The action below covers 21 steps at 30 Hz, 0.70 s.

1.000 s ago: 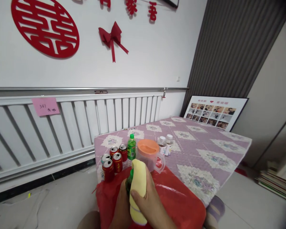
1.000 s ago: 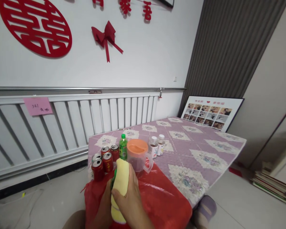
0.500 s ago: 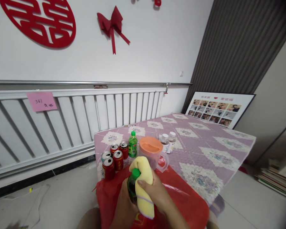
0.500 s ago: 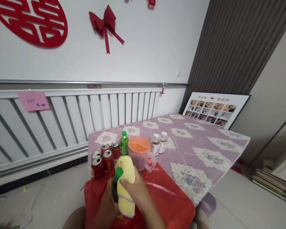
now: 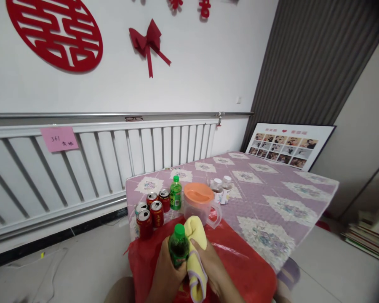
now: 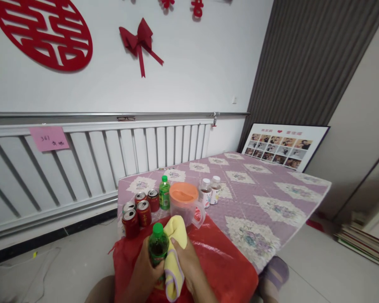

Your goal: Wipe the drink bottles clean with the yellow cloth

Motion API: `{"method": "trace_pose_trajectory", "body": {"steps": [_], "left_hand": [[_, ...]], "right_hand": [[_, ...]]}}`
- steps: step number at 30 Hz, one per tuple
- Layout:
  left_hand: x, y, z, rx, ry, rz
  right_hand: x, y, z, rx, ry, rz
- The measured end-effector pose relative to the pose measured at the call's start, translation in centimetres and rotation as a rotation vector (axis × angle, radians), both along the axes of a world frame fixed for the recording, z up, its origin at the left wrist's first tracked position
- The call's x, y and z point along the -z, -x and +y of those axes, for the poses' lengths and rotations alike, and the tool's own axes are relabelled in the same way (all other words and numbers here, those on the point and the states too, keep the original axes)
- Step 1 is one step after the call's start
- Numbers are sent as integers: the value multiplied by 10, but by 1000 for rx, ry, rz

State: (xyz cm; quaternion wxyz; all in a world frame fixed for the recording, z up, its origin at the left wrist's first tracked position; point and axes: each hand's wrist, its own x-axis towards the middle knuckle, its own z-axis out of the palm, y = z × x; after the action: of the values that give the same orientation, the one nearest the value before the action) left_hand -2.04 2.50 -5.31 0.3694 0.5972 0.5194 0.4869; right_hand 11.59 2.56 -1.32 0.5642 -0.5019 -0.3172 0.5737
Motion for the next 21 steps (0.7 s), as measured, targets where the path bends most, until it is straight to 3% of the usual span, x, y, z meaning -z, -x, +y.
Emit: {"method": "trace_pose_trajectory", "body": {"steps": [2, 4, 6, 8, 12, 14, 17, 21], "left_hand": [[0, 0, 0, -5, -9, -3], [0, 0, -1, 3, -22, 1], [-1, 0, -1, 13, -31, -3], [-1, 0, 0, 28, -23, -17], [1, 0, 2, 48, -6, -71], [1, -1, 3, 67, -12, -122], [-2, -2, 1, 76, -19, -166], [1, -2, 0, 58, -3, -147]], "right_hand": [[4, -3, -6, 35, 0, -59], [-3, -8, -10, 113, -19, -145], [-22, -11, -12, 202, -72, -255], [-52, -14, -13, 234, -148, -372], [-114, -7, -12, 63, -402, -659], [-132, 2, -9, -138, -516, -857], [-141, 18, -1, -428, -546, -1169], [-143, 30, 13, -555, -449, -1435]]}}
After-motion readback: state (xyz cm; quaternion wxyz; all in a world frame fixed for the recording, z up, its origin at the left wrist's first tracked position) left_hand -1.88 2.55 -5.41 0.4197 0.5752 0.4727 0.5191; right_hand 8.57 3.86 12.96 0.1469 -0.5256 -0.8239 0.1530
